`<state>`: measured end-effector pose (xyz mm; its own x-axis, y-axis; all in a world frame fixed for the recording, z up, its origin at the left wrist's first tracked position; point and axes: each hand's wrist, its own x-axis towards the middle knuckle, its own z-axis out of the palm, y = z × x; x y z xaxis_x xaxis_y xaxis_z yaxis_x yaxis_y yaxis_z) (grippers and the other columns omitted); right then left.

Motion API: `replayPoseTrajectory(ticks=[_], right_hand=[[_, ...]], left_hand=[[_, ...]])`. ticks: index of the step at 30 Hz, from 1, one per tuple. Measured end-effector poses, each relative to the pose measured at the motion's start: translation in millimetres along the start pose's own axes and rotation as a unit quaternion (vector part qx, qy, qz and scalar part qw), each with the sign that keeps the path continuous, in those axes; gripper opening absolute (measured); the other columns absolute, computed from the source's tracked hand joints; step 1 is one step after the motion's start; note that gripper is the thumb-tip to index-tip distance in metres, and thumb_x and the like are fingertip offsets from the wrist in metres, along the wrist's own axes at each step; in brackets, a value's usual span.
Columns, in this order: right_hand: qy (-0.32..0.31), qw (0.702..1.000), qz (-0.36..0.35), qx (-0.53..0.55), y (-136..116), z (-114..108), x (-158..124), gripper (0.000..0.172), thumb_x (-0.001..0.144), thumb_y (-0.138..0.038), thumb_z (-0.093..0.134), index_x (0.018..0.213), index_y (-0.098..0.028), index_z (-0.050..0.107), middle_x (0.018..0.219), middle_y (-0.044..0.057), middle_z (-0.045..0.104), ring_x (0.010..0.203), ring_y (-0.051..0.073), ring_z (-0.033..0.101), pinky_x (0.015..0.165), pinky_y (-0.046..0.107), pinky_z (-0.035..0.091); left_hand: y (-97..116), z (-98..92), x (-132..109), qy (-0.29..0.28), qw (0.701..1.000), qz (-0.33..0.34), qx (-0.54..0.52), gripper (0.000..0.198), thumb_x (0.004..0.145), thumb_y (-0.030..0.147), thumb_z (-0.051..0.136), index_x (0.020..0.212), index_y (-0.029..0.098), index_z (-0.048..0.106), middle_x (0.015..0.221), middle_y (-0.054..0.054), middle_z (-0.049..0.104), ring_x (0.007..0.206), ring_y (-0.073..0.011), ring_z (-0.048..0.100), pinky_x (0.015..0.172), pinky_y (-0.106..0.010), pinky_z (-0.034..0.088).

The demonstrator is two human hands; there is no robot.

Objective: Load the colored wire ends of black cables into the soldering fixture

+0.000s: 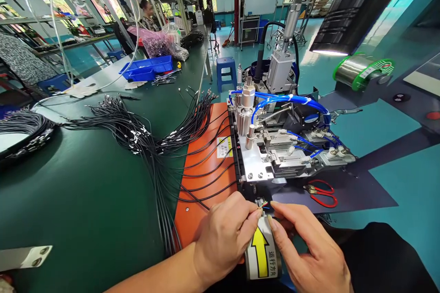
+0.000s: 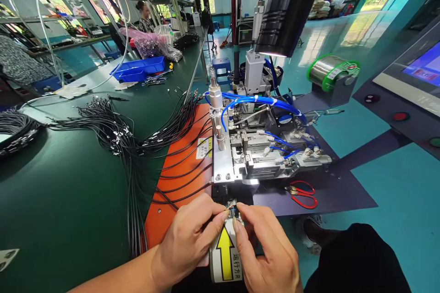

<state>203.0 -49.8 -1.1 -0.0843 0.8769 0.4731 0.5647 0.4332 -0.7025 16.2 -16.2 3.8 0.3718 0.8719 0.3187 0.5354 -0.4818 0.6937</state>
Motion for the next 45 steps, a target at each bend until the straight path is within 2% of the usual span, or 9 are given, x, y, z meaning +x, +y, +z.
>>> replayPoseTrajectory(ticks=[15,21,26,29,32,36,39,42,45], right_hand=[[-0.01,1.0,-0.027,-0.005,0,1,-4,0.041,0.095,-0.004,0.058,0.133,-0.016,0.063,0.113,0.01,0.061,0.103,0.014,0.063,0.088,0.02,0.054],[-0.012,1.0,0.012,0.018,2,1,-1,0.034,0.095,-0.007,0.06,0.126,-0.019,0.066,0.106,0.007,0.062,0.094,0.013,0.064,0.081,0.022,0.054],[-0.008,1.0,-0.009,-0.004,-3,1,3,0.03,0.093,-0.007,0.061,0.121,-0.019,0.066,0.104,0.008,0.058,0.086,0.013,0.063,0.074,0.022,0.054],[-0.018,1.0,0.004,0.001,-4,3,5,0.022,0.094,-0.009,0.061,0.112,-0.02,0.066,0.098,0.006,0.059,0.084,0.013,0.062,0.072,0.023,0.053],[-0.023,0.999,0.029,0.021,-2,5,6,0.016,0.095,-0.011,0.061,0.106,-0.022,0.066,0.094,0.004,0.061,0.082,0.012,0.062,0.07,0.022,0.053],[-0.021,0.998,0.044,0.028,0,9,6,0.016,0.096,-0.012,0.061,0.107,-0.022,0.066,0.093,0.003,0.062,0.081,0.011,0.063,0.07,0.021,0.053],[-0.008,1.0,0.025,0.014,0,11,5,0.018,0.095,-0.011,0.062,0.109,-0.021,0.067,0.094,0.004,0.061,0.083,0.012,0.063,0.073,0.022,0.053],[0.033,0.999,0.001,-0.023,0,12,3,0.023,0.092,-0.01,0.066,0.113,-0.019,0.068,0.097,0.006,0.058,0.082,0.013,0.062,0.073,0.025,0.053],[0.06,0.997,0.001,-0.043,2,11,1,0.029,0.089,-0.011,0.069,0.117,-0.019,0.069,0.098,0.006,0.057,0.075,0.013,0.059,0.067,0.026,0.052]], left_hand=[[-1,0.3,2,0.0,1.0,-0.01,-0.009,0.019,0.102,0.023,0.052,0.094,0.018,0.068,0.083,-0.004,0.062,0.074,-0.0146,0.058,0.067,-0.026,0.046],[-2,0.7,0,0.003,1.0,-0.006,0.001,0.02,0.101,0.022,0.051,0.093,0.017,0.069,0.08,-0.004,0.059,0.072,-0.0146,0.057,0.066,-0.026,0.046],[-3,2.7,0,0.011,1.0,0.01,0.009,0.019,0.101,0.02,0.052,0.093,0.016,0.068,0.079,-0.004,0.058,0.071,-0.0145,0.056,0.065,-0.026,0.045],[-4,2.5,1,0.012,1.0,0.01,0.006,0.017,0.1,0.019,0.053,0.094,0.016,0.069,0.08,-0.004,0.059,0.072,-0.0146,0.057,0.065,-0.026,0.045],[-4,1.0,2,0.002,1.0,0.005,-0.009,0.018,0.101,0.018,0.051,0.097,0.016,0.069,0.082,-0.005,0.059,0.073,-0.0149,0.056,0.065,-0.026,0.045],[-1,-0.6,1,-0.014,0.999,-0.011,-0.041,0.02,0.102,0.017,0.048,0.103,0.017,0.067,0.088,-0.006,0.062,0.08,-0.0157,0.057,0.07,-0.027,0.046],[0,-0.4,1,-0.009,0.998,-0.016,-0.055,0.018,0.101,0.017,0.049,0.105,0.018,0.066,0.091,-0.005,0.063,0.083,-0.0158,0.058,0.073,-0.027,0.046],[0,0.2,0,-0.001,0.998,-0.019,-0.055,0.017,0.1,0.017,0.05,0.105,0.018,0.066,0.09,-0.005,0.063,0.083,-0.0156,0.058,0.073,-0.027,0.046],[-1,0.6,0,-0.003,0.998,-0.022,-0.054,0.018,0.101,0.018,0.049,0.106,0.018,0.066,0.09,-0.006,0.063,0.083,-0.0161,0.057,0.073,-0.028,0.046]])
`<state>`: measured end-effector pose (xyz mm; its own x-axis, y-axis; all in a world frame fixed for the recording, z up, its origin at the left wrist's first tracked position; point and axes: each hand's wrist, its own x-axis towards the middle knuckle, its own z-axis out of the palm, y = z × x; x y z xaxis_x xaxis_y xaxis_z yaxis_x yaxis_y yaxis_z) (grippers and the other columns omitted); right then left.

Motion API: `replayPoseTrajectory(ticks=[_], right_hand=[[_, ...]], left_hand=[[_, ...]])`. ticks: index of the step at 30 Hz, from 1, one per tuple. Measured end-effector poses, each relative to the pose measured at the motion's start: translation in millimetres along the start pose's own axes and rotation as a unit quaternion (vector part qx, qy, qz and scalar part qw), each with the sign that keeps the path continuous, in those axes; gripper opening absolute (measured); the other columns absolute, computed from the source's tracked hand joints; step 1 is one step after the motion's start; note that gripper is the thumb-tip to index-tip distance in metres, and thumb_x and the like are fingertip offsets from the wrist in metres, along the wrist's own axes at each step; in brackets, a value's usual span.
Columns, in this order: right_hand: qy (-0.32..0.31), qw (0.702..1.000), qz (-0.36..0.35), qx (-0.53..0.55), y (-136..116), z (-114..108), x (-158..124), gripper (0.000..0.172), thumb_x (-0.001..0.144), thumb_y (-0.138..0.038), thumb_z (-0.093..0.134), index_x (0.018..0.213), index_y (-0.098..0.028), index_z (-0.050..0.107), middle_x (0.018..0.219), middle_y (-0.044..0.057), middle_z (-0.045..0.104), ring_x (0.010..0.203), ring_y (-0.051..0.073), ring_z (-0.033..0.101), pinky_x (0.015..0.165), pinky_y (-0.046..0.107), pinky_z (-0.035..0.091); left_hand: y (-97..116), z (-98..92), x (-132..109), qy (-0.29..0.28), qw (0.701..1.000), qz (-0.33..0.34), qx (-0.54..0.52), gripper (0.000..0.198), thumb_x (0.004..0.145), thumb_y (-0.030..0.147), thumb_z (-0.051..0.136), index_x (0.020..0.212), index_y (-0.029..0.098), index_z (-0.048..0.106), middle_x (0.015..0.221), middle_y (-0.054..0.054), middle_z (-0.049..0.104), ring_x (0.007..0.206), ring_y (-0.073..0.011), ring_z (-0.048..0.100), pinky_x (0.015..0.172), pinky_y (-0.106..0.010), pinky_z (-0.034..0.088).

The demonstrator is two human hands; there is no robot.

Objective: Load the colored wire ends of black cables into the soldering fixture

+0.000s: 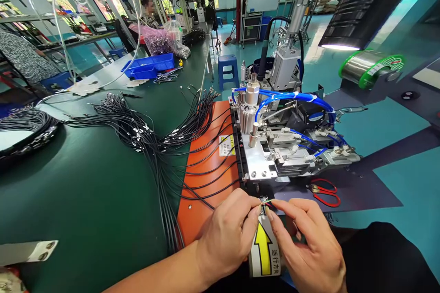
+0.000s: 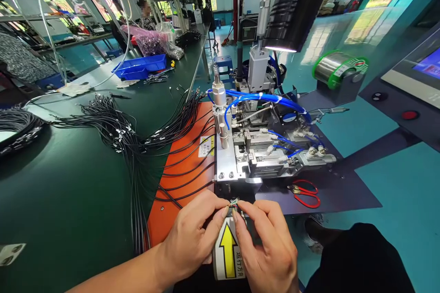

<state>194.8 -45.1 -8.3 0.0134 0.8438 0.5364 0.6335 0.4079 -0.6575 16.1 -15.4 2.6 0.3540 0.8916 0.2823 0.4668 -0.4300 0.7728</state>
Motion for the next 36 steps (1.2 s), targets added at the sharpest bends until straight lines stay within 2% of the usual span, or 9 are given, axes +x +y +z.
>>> replayPoseTrajectory(ticks=[4,12,20,23,27,28,30,33,36], right_hand=[[0.004,1.0,0.007,-0.002,3,-1,-1,0.028,0.088,-0.011,0.071,0.115,-0.018,0.071,0.097,0.006,0.057,0.073,0.012,0.058,0.061,0.024,0.051],[-0.027,0.999,-0.023,-0.008,0,-1,-3,0.028,0.091,-0.008,0.066,0.117,-0.017,0.069,0.099,0.007,0.06,0.082,0.013,0.064,0.073,0.024,0.055],[-0.066,0.998,-0.01,0.017,-3,15,-3,0.014,0.098,-0.01,0.053,0.107,-0.017,0.062,0.092,0.007,0.058,0.08,0.015,0.062,0.073,0.027,0.051],[-0.082,0.996,-0.002,0.037,-3,10,-2,0.013,0.099,-0.011,0.053,0.105,-0.018,0.062,0.09,0.006,0.058,0.078,0.014,0.061,0.071,0.026,0.051],[-0.098,0.985,0.106,0.094,6,-12,9,0.007,0.099,-0.026,0.06,0.097,-0.022,0.066,0.092,0.003,0.064,0.081,0.013,0.064,0.073,0.02,0.053],[-0.082,0.98,0.155,0.094,10,-17,13,0.009,0.099,-0.03,0.061,0.098,-0.023,0.067,0.093,0.002,0.066,0.082,0.013,0.065,0.072,0.019,0.053],[-0.122,0.957,0.22,0.143,15,-23,23,0.02,0.098,-0.039,0.061,0.105,-0.022,0.069,0.094,0.003,0.068,0.087,0.015,0.067,0.07,0.019,0.054],[-0.222,0.914,0.248,0.233,18,-24,34,0.026,0.099,-0.043,0.06,0.108,-0.021,0.069,0.098,0.003,0.069,0.092,0.016,0.066,0.08,0.021,0.054],[-0.258,0.899,0.246,0.255,17,-21,37,0.023,0.101,-0.042,0.057,0.101,-0.021,0.068,0.097,0.001,0.066,0.091,0.014,0.062,0.082,0.022,0.05]], left_hand=[[0,0.2,0,0.002,1.0,0.0,0.001,0.018,0.1,0.018,0.049,0.105,0.017,0.066,0.088,-0.006,0.062,0.082,-0.0165,0.057,0.072,-0.029,0.045],[-1,1.5,0,0.008,1.0,0.004,0.014,0.018,0.1,0.017,0.049,0.103,0.016,0.067,0.088,-0.007,0.064,0.08,-0.0161,0.058,0.07,-0.028,0.046],[-2,0.6,0,0.014,1.0,-0.003,0.01,0.018,0.1,0.017,0.049,0.1,0.017,0.067,0.085,-0.006,0.063,0.078,-0.0154,0.058,0.069,-0.027,0.045],[-1,-0.1,0,0.014,1.0,0.004,0.007,0.018,0.101,0.016,0.048,0.101,0.017,0.066,0.086,-0.006,0.062,0.079,-0.0157,0.057,0.069,-0.027,0.045],[1,-0.6,0,0.002,0.999,0.031,0.027,0.02,0.102,0.019,0.047,0.103,0.017,0.067,0.086,-0.007,0.06,0.077,-0.0162,0.055,0.068,-0.027,0.045],[2,-0.8,1,-0.003,0.999,0.033,0.032,0.02,0.102,0.019,0.047,0.102,0.017,0.067,0.085,-0.007,0.06,0.076,-0.0162,0.055,0.067,-0.027,0.045],[3,-1.6,1,-0.011,0.999,0.034,0.037,0.019,0.102,0.019,0.048,0.1,0.017,0.067,0.085,-0.007,0.059,0.075,-0.0162,0.055,0.066,-0.027,0.044],[3,-2.2,1,-0.013,0.999,0.035,0.034,0.019,0.101,0.016,0.047,0.1,0.017,0.067,0.086,-0.006,0.06,0.076,-0.0162,0.055,0.067,-0.027,0.045],[1,-1.4,1,-0.017,0.999,0.038,0.031,0.019,0.1,0.015,0.047,0.098,0.017,0.066,0.085,-0.006,0.06,0.075,-0.0162,0.055,0.066,-0.027,0.044]])
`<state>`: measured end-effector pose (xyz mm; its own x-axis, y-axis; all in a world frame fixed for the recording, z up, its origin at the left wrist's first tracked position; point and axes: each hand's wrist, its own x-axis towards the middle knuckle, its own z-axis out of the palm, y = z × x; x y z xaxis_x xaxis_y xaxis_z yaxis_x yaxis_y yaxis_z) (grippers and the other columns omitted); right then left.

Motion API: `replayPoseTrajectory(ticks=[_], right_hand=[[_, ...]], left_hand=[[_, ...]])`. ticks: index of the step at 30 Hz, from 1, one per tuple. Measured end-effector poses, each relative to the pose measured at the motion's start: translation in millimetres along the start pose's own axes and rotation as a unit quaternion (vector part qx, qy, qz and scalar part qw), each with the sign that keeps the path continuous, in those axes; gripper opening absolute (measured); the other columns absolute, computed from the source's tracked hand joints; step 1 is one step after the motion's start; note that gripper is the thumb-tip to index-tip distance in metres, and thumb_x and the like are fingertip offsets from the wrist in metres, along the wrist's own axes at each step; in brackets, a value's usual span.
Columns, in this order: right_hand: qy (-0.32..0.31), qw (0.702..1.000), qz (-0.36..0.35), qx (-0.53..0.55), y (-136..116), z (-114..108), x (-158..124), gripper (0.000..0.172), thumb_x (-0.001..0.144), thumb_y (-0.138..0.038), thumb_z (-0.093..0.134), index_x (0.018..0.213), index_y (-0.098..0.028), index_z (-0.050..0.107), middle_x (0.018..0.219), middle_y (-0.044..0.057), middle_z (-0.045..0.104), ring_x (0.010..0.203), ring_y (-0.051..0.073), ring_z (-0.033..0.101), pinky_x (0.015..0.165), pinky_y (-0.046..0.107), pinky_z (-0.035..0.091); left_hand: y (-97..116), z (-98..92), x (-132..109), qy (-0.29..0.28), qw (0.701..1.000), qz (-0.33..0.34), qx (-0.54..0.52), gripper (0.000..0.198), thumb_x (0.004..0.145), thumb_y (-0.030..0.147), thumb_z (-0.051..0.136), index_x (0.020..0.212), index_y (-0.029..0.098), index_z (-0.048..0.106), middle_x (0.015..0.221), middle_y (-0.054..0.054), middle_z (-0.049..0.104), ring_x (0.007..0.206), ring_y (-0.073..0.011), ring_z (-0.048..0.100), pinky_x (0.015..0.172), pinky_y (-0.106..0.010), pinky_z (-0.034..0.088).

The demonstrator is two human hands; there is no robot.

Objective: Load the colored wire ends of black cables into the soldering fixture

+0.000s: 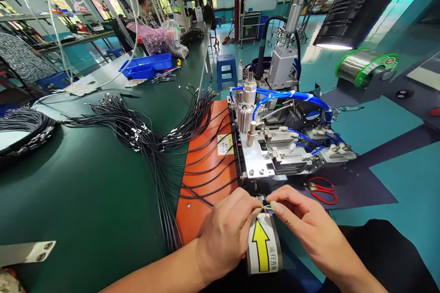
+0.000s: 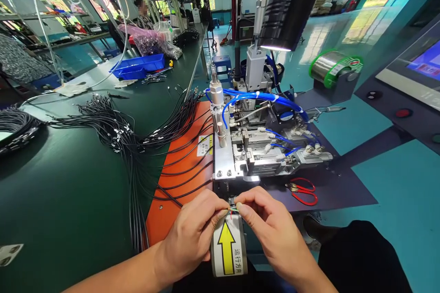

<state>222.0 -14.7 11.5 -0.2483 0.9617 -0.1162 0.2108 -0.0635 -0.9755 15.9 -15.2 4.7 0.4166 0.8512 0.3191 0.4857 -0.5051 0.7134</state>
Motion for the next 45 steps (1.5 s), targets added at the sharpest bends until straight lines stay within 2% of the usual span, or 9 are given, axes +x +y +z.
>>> replayPoseTrajectory(ticks=[4,10,13,16,18,21,25,31,45], right_hand=[[-0.024,0.999,-0.009,-0.042,-1,0,2,0.029,0.103,-0.042,0.051,0.088,-0.02,0.061,0.087,0.0,0.057,0.081,0.013,0.053,0.074,0.024,0.045],[-0.12,0.985,-0.064,-0.106,-12,-9,16,0.03,0.106,-0.036,0.045,0.082,-0.02,0.053,0.085,0.0,0.053,0.079,0.014,0.05,0.073,0.026,0.042],[-0.079,0.993,-0.029,-0.087,-14,-12,15,0.031,0.104,-0.041,0.05,0.083,-0.021,0.059,0.086,0.0,0.056,0.082,0.014,0.051,0.076,0.026,0.042],[-0.005,0.996,0.071,-0.049,-11,-11,4,0.034,0.101,-0.052,0.052,0.093,-0.022,0.065,0.084,-0.001,0.056,0.078,0.013,0.048,0.071,0.024,0.039],[0.002,0.992,0.126,-0.02,-9,-8,-4,0.039,0.099,-0.058,0.052,0.094,-0.022,0.065,0.079,-0.002,0.053,0.07,0.013,0.042,0.062,0.024,0.035],[-0.015,0.987,0.158,0.013,-8,-1,-10,0.044,0.097,-0.062,0.053,0.09,-0.02,0.066,0.075,-0.002,0.05,0.067,0.012,0.036,0.058,0.026,0.03],[-0.003,0.986,0.165,0.006,-9,4,-9,0.045,0.095,-0.064,0.055,0.09,-0.021,0.068,0.074,-0.002,0.052,0.068,0.013,0.039,0.059,0.026,0.031],[0.005,0.989,0.148,0.0,-8,6,-7,0.041,0.093,-0.061,0.059,0.095,-0.022,0.072,0.09,-0.001,0.067,0.087,0.016,0.055,0.081,0.023,0.043],[0.031,0.994,0.076,-0.065,-1,9,-10,0.035,0.098,-0.056,0.054,0.095,-0.025,0.069,0.089,-0.001,0.064,0.083,0.015,0.058,0.077,0.028,0.044]], left_hand=[[-1,1.2,-1,-0.01,1.0,0.011,0.006,0.017,0.099,0.016,0.049,0.096,0.016,0.066,0.084,-0.006,0.058,0.074,-0.0163,0.053,0.065,-0.027,0.043],[0,-0.1,-1,-0.015,0.996,0.073,0.048,0.015,0.099,0.015,0.052,0.101,0.015,0.067,0.085,-0.006,0.06,0.076,-0.0166,0.053,0.067,-0.028,0.043],[-1,0.9,-1,-0.005,0.996,0.072,0.051,0.013,0.1,0.016,0.053,0.101,0.015,0.066,0.084,-0.006,0.059,0.076,-0.0161,0.054,0.069,-0.028,0.044],[-3,2.2,-1,0.006,0.996,0.073,0.046,0.012,0.1,0.016,0.055,0.103,0.015,0.066,0.083,-0.005,0.058,0.075,-0.0154,0.053,0.068,-0.027,0.044],[-3,2.6,-1,0.011,0.996,0.073,0.043,0.012,0.1,0.016,0.055,0.103,0.015,0.066,0.083,-0.005,0.058,0.075,-0.0154,0.053,0.067,-0.027,0.044],[-3,2.4,-1,0.01,0.997,0.065,0.04,0.012,0.1,0.016,0.055,0.102,0.014,0.067,0.083,-0.005,0.057,0.075,-0.0154,0.053,0.067,-0.027,0.045],[-3,2.4,-1,0.009,0.997,0.059,0.04,0.013,0.1,0.016,0.054,0.102,0.014,0.067,0.083,-0.006,0.058,0.075,-0.0155,0.053,0.066,-0.027,0.045],[-4,3.9,-2,0.01,0.998,0.051,0.045,0.014,0.101,0.017,0.052,0.1,0.015,0.066,0.083,-0.006,0.058,0.074,-0.0159,0.053,0.065,-0.028,0.044],[-2,3.0,-1,-0.002,0.999,0.018,0.038,0.02,0.102,0.019,0.048,0.097,0.016,0.067,0.082,-0.006,0.058,0.07,-0.0153,0.053,0.062,-0.027,0.043]])
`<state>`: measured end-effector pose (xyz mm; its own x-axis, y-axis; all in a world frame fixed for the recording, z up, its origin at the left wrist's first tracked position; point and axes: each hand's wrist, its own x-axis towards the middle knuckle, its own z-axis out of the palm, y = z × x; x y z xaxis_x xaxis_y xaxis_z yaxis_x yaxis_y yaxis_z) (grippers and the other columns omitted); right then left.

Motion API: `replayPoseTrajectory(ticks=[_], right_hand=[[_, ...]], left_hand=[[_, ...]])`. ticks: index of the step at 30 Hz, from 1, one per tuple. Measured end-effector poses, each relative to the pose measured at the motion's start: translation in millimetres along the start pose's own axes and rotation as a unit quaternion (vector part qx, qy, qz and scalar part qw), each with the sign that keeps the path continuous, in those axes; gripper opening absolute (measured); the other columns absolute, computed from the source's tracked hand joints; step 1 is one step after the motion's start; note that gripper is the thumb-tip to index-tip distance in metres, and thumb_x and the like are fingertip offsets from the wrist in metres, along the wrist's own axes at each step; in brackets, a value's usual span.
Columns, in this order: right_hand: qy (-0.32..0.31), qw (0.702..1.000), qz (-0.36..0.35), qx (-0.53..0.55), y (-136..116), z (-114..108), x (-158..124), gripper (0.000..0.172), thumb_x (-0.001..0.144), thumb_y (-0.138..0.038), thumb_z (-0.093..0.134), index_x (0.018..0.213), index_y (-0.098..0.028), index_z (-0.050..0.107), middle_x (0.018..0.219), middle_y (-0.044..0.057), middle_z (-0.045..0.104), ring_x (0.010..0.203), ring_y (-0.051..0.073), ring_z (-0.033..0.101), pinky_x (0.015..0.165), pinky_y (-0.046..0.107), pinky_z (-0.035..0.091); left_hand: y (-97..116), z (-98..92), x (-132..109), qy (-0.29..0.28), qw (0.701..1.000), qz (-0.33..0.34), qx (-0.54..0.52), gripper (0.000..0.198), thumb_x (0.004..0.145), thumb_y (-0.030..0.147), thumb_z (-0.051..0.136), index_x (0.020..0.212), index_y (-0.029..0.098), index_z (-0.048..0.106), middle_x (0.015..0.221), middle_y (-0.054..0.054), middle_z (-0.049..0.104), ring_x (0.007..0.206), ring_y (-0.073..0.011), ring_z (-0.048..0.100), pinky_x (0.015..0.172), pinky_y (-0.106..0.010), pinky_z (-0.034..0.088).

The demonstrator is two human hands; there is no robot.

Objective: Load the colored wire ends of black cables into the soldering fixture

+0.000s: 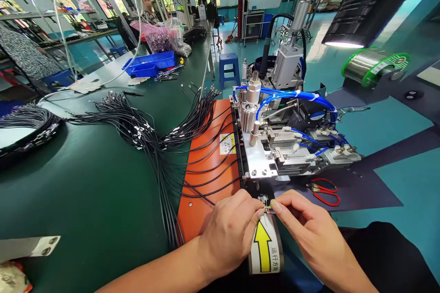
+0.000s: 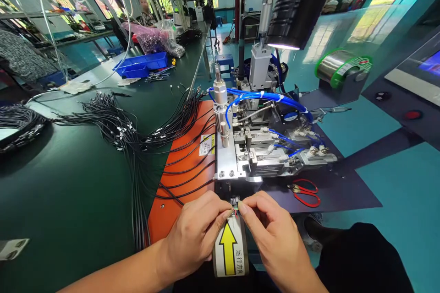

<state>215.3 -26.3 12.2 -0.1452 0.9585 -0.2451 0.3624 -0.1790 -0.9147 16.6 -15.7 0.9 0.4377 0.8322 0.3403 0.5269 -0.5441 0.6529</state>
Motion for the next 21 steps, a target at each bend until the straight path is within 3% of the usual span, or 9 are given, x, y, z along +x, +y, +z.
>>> replayPoseTrajectory(ticks=[4,7,11,16,21], right_hand=[[0.012,1.0,-0.014,-0.004,2,0,-1,0.034,0.098,-0.055,0.056,0.096,-0.024,0.069,0.091,0.0,0.063,0.086,0.015,0.057,0.079,0.027,0.043],[0.013,0.997,0.045,0.062,6,-2,-3,0.039,0.097,-0.06,0.054,0.103,-0.023,0.068,0.082,-0.001,0.056,0.075,0.014,0.049,0.067,0.026,0.039],[-0.053,0.978,0.113,0.169,4,-3,-6,0.043,0.096,-0.06,0.057,0.109,-0.021,0.068,0.075,-0.003,0.05,0.065,0.011,0.034,0.058,0.025,0.03],[-0.09,0.97,0.103,0.199,-5,-1,-7,0.037,0.096,-0.054,0.06,0.099,-0.019,0.068,0.084,-0.002,0.056,0.072,0.011,0.04,0.063,0.023,0.034],[-0.086,0.987,0.038,0.131,-4,-6,1,0.036,0.1,-0.052,0.054,0.09,-0.019,0.065,0.084,-0.001,0.056,0.079,0.014,0.046,0.072,0.024,0.04]], left_hand=[[-1,0.2,0,0.008,1.0,0.0,-0.003,0.017,0.101,0.019,0.05,0.097,0.016,0.066,0.082,-0.006,0.058,0.07,-0.0151,0.052,0.061,-0.027,0.041],[-1,-0.4,1,0.015,1.0,-0.003,-0.008,0.017,0.101,0.019,0.05,0.099,0.016,0.067,0.082,-0.005,0.058,0.071,-0.0151,0.053,0.062,-0.027,0.042],[0,-2.3,2,0.015,1.0,-0.007,-0.018,0.017,0.102,0.019,0.05,0.101,0.016,0.067,0.085,-0.006,0.059,0.075,-0.0157,0.055,0.066,-0.027,0.045],[1,-3.2,2,0.011,1.0,-0.005,-0.022,0.017,0.101,0.018,0.05,0.101,0.016,0.067,0.086,-0.007,0.061,0.076,-0.016,0.055,0.067,-0.027,0.045],[0,-3.2,1,-0.006,1.0,0.018,-0.021,0.017,0.101,0.017,0.05,0.099,0.016,0.067,0.082,-0.006,0.059,0.073,-0.016,0.053,0.064,-0.027,0.043]])
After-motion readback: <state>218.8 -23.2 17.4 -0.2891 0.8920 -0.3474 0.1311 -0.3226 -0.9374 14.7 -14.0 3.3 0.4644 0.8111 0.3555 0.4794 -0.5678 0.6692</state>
